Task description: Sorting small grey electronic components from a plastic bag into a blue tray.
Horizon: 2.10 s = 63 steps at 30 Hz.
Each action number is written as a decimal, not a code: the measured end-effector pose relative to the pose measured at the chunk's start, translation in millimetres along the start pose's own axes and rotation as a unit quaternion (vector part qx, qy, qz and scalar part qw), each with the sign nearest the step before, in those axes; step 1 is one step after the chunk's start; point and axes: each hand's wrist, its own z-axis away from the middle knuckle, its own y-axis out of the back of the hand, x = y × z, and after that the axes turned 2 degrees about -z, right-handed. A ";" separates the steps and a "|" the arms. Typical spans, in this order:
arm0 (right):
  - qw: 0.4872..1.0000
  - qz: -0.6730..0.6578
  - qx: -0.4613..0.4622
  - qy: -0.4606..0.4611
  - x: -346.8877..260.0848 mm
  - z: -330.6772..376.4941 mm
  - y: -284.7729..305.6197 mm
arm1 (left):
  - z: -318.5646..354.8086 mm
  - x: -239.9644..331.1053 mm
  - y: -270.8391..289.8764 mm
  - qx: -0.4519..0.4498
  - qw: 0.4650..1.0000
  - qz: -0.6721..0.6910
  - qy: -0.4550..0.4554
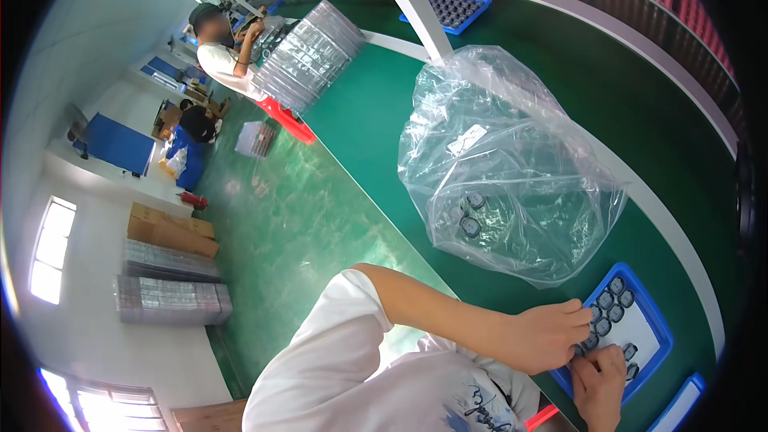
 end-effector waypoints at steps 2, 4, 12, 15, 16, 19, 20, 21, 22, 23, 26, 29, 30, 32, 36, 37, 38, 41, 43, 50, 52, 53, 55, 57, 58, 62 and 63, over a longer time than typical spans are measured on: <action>1.000 0.005 0.003 0.007 0.3 -0.6 -1.5 | -0.1 -1.1 1.0 -0.005 1.000 0.008 -0.004; 1.000 0.005 0.000 0.007 0.1 -1.6 -1.6 | 0.5 -0.9 -0.1 0.005 1.000 0.004 -0.006; 1.000 -0.006 0.006 0.018 1.3 -6.9 -2.7 | -0.9 -2.0 -5.7 0.018 0.999 -0.003 -0.028; 1.000 -0.011 0.006 0.018 2.1 -7.9 -2.5 | -2.0 -2.2 -5.2 0.004 1.000 -0.002 -0.031; 1.000 -0.011 0.005 0.021 3.1 -6.7 -2.3 | -3.2 -1.1 -5.2 -0.001 0.999 0.000 -0.033; 1.000 -0.013 0.005 0.024 5.5 -3.7 -3.2 | -6.6 0.4 -4.5 -0.003 0.999 -0.024 -0.044; 1.000 -0.013 0.006 0.022 6.0 -1.9 -2.8 | -7.7 1.1 -6.0 -0.002 0.999 -0.023 -0.044; 1.000 -0.012 0.005 0.021 5.9 1.0 -0.6 | -8.7 2.1 -7.9 -0.012 0.999 -0.016 -0.044; 1.000 -0.003 -0.008 0.009 4.5 3.6 0.5 | -9.2 1.8 -7.7 -0.023 0.999 -0.008 -0.046; 1.000 0.006 -0.022 -0.005 2.8 6.7 1.8 | -9.7 1.2 -7.8 -0.022 0.999 -0.003 -0.048; 0.998 0.004 0.047 -0.049 -3.4 22.3 -13.4 | -13.1 -1.9 -2.4 -0.037 0.996 0.059 -0.062; 0.999 0.010 0.043 -0.007 5.9 9.3 -18.5 | -6.0 -13.4 24.2 -0.068 0.991 0.108 -0.046; 0.999 -0.003 0.050 0.017 15.2 -0.1 -25.8 | 0.0 -16.5 33.0 -0.083 0.993 0.077 -0.016; 0.998 0.022 0.052 0.015 12.4 -1.2 -22.5 | 3.0 -20.4 39.9 -0.092 0.992 0.082 -0.007; 0.997 0.021 0.067 0.016 12.0 5.2 -24.9 | 6.4 -18.9 34.6 -0.073 0.995 0.065 0.025; 0.997 0.021 0.068 0.008 11.8 7.0 -24.2 | 3.8 -17.6 34.2 -0.075 0.994 0.071 0.021; 0.997 0.027 0.067 0.007 11.3 8.3 -23.8 | 1.1 -16.8 34.9 -0.083 0.994 0.072 0.029; 0.997 0.029 0.072 0.009 12.9 10.8 -24.6 | -4.3 -14.3 31.2 -0.089 0.993 0.065 0.034; 0.997 0.027 0.076 0.011 13.9 11.2 -25.0 | -9.2 -10.7 28.7 -0.079 0.995 0.048 0.029; 0.995 0.041 0.084 0.018 13.3 12.4 -25.1 | -8.1 -4.8 20.7 -0.062 0.998 -0.009 0.023; 0.995 0.043 0.086 0.017 12.9 12.7 -25.7 | -9.0 -2.7 21.1 -0.076 0.996 -0.020 0.040; 0.995 0.046 0.085 0.019 12.0 11.4 -25.8 | -10.0 -2.6 22.6 -0.076 0.996 -0.020 0.040; 0.995 0.051 0.083 0.022 11.5 10.1 -26.3 | -12.3 -2.9 26.0 -0.076 0.995 0.027 0.057; 0.996 0.038 0.082 0.019 12.1 9.4 -27.7 | -7.6 -5.6 23.3 -0.079 0.995 0.023 0.051; 0.996 0.039 0.082 0.020 12.0 9.1 -26.1 | -6.0 -6.9 22.7 -0.081 0.995 0.018 0.045; 0.992 0.022 0.121 -0.025 15.7 12.4 -9.0 | -4.3 -15.2 43.1 -0.028 0.997 0.052 0.057; 0.983 0.041 0.169 -0.057 19.4 15.3 -2.5 | 2.5 -25.2 56.6 -0.012 0.997 0.037 0.061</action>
